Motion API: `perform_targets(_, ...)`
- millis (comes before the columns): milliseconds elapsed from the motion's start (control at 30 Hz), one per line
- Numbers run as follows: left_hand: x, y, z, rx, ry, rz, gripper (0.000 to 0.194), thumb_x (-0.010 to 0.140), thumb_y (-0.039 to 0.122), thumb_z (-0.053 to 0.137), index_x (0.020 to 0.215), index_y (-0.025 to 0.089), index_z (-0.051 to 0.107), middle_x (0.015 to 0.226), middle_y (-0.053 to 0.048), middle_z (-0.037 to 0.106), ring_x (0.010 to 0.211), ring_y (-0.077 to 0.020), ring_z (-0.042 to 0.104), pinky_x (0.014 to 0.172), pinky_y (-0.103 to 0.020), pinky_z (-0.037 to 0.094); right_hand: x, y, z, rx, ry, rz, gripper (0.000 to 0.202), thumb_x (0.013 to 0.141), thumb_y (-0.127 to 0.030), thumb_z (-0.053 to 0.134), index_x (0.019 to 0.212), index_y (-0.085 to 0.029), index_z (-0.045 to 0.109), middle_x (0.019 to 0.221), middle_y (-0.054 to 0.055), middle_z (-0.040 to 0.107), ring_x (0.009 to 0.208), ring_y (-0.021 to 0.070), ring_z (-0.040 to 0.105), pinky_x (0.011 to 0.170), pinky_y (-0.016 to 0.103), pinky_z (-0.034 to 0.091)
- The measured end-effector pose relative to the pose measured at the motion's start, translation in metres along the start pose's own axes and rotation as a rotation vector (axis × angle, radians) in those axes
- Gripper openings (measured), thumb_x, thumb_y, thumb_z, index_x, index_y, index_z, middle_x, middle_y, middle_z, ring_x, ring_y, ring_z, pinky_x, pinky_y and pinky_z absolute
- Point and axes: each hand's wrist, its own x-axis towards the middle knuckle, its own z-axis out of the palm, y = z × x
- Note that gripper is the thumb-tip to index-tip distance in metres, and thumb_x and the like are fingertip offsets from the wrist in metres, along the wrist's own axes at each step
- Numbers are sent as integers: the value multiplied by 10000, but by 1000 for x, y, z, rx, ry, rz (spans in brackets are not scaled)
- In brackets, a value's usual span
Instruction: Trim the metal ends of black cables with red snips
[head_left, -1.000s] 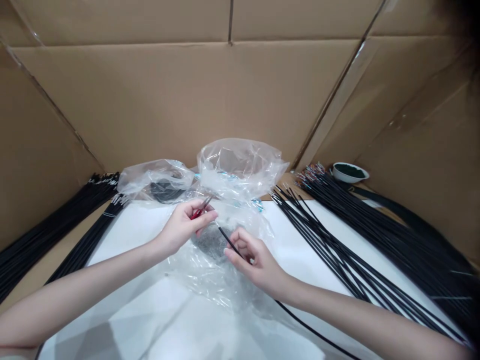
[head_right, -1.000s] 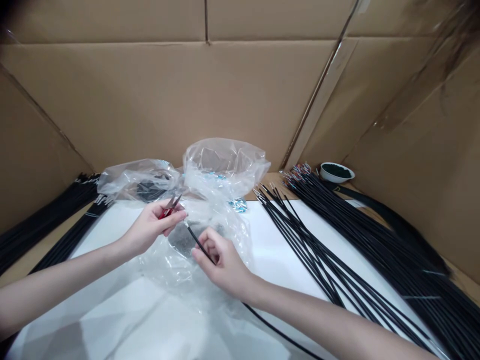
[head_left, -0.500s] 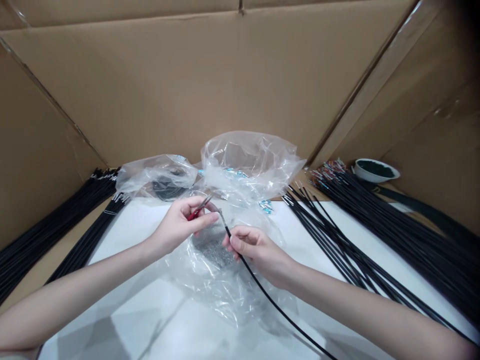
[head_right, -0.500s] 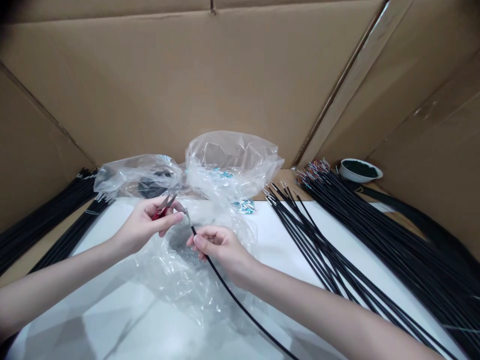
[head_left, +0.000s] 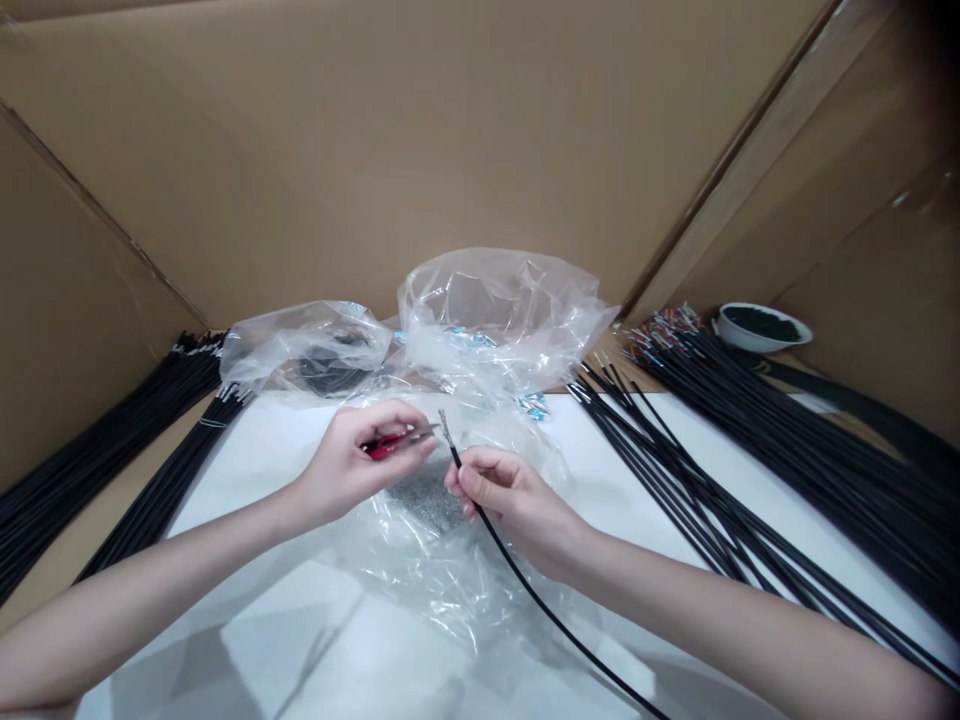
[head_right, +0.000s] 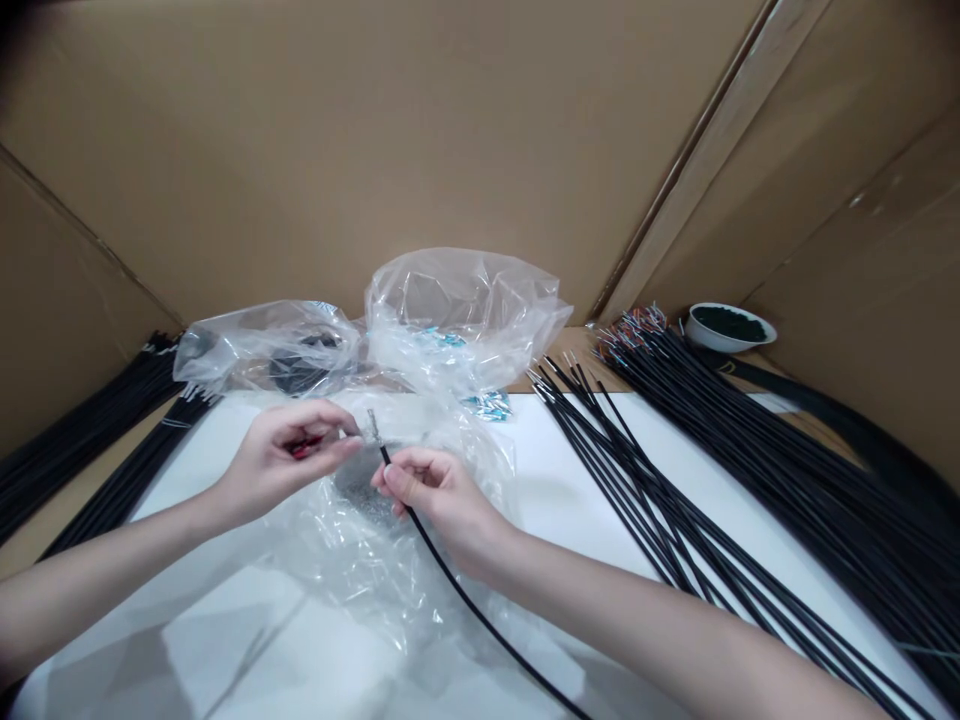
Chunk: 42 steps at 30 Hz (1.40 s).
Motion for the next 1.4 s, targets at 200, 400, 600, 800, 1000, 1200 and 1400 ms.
perform_targets(200, 11, 2, 2, -108, 7, -167, 185, 751, 296, 644, 778, 134, 558, 500, 81, 333, 463, -43, 277, 446, -171, 261, 2, -2, 1, -17, 7, 21, 215, 691, -360, 722, 685, -154, 659, 676, -4, 590, 534, 62, 486, 538, 210, 371)
perform_targets(400, 10, 3, -1, 36, -17, -21, 163, 777, 263, 620, 708, 126, 566, 507, 59, 415, 459, -42, 334, 436, -162, 286, 3, -6, 1, 9, -58, 108, 197, 645, -319, 757, 652, -147, 664, 615, -7, 605, 505, 79, 540, 531, 226, 401)
perform_targets(600, -4, -6, -3, 264, -44, 437, 70, 787, 116, 555, 831, 134, 607, 637, -6, 604, 517, -66, 482, 510, -176, 373, 5, -7, 5, 70, 66, 64, 240, 593, -327, 782, 633, -138, 641, 529, -21, 596, 464, 74, 525, 494, 218, 416)
perform_targets(800, -1, 4, 0, 66, 59, 1, 200, 750, 307, 651, 782, 132, 560, 467, 84, 331, 437, -47, 290, 419, -173, 243, 7, -6, 12, 71, 93, 41, 241, 577, -285, 794, 611, -143, 602, 500, -35, 590, 448, 73, 529, 485, 211, 406)
perform_targets(1000, 2, 6, 2, 51, 26, 12, 184, 795, 302, 597, 754, 128, 551, 576, 33, 490, 499, -59, 395, 460, -170, 318, 7, -4, 12, 86, 52, 40, 248, 599, -296, 788, 623, -150, 588, 567, -32, 602, 480, 71, 544, 508, 212, 437)
perform_targets(1200, 1, -8, -5, 397, 42, 497, 123, 788, 68, 504, 834, 133, 598, 636, -8, 604, 541, -79, 505, 539, -187, 377, 7, -9, -1, 32, -140, 70, 211, 671, -305, 742, 802, -156, 670, 718, -2, 654, 598, 77, 589, 591, 214, 463)
perform_targets(1400, -2, -15, -5, 473, -26, 612, 140, 782, 93, 535, 895, 145, 598, 598, 11, 579, 488, -72, 448, 513, -199, 348, 6, -4, -5, -36, -49, -4, 190, 644, -282, 757, 723, -157, 637, 598, -23, 630, 544, 84, 565, 565, 227, 444)
